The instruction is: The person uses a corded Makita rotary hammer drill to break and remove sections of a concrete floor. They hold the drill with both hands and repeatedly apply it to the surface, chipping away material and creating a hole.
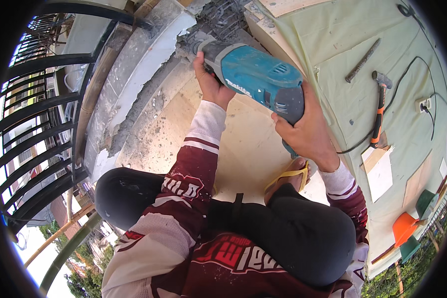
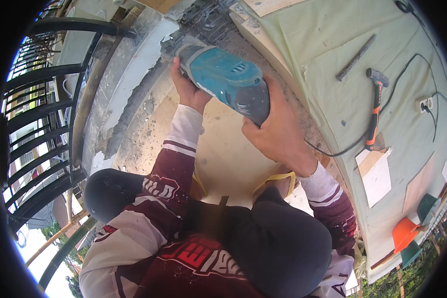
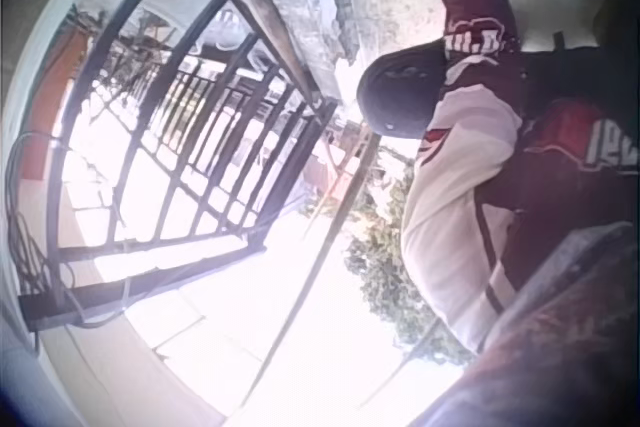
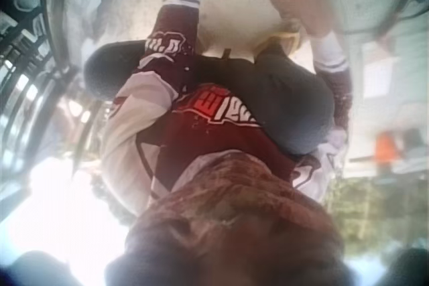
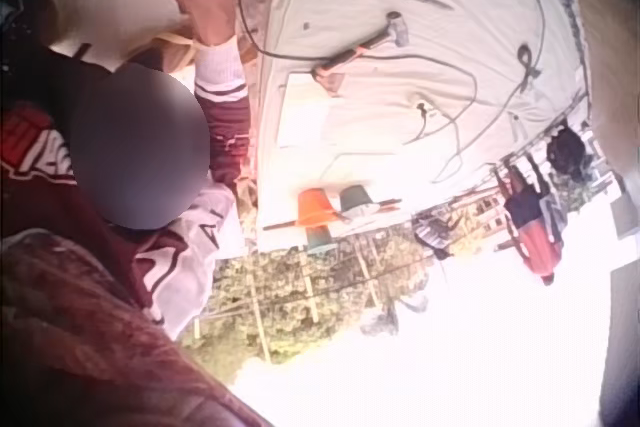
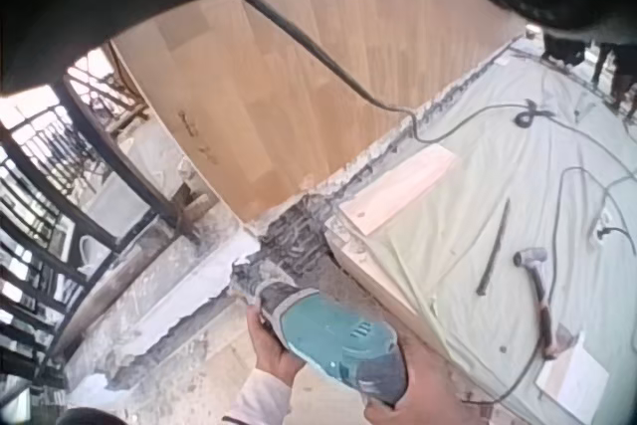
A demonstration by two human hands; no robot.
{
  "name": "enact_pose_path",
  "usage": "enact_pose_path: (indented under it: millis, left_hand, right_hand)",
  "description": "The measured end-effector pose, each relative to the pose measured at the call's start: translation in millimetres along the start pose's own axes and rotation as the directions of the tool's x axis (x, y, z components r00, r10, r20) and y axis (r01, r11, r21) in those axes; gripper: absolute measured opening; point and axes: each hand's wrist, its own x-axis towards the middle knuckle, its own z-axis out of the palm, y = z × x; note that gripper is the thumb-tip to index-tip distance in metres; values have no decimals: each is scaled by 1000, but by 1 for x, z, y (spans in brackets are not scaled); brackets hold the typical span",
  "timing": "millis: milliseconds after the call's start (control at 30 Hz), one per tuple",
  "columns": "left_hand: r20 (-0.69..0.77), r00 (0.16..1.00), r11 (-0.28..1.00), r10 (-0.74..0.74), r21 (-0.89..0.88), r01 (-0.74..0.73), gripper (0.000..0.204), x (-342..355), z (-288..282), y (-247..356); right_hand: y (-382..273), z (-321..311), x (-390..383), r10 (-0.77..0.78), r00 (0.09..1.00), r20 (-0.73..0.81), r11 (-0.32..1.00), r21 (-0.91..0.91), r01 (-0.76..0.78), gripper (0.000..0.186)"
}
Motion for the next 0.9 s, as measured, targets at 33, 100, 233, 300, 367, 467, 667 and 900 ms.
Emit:
enact_pose_path:
  millis: [33,100,233,300,367,467,667,900]
  left_hand:
    - [-2,1000,997,23,72,-22,69,-10,-4,-12]
    - [-18,1000,982,15,187,-12,64,-36,-8,-37]
    - [-37,999,952,-13,306,24,62,-80,-3,-73]
    - [-64,998,952,9,305,10,55,-92,2,-75]
    - [-72,997,928,16,371,12,62,-95,5,-69]
    - [-66,995,924,80,380,-49,62,-88,4,-50]
    - [-65,993,921,96,385,-64,56,-84,-8,-29]
    - [-23,991,917,135,382,-116,74,-83,-8,-22]
  right_hand:
    - [12,-2,-23,216,975,51,939,262,-222,57]
    - [30,-9,-66,438,888,140,713,547,-438,50]
    - [52,-19,-117,504,860,74,610,674,-416,46]
    - [58,-18,-129,438,896,71,649,665,-370,45]
    - [61,-10,-135,417,908,45,599,738,-311,42]
    - [68,12,-133,429,899,89,558,756,-342,41]
    - [72,50,-141,462,885,63,647,658,-385,52]
    - [68,30,-133,294,956,-9,863,433,-261,76]
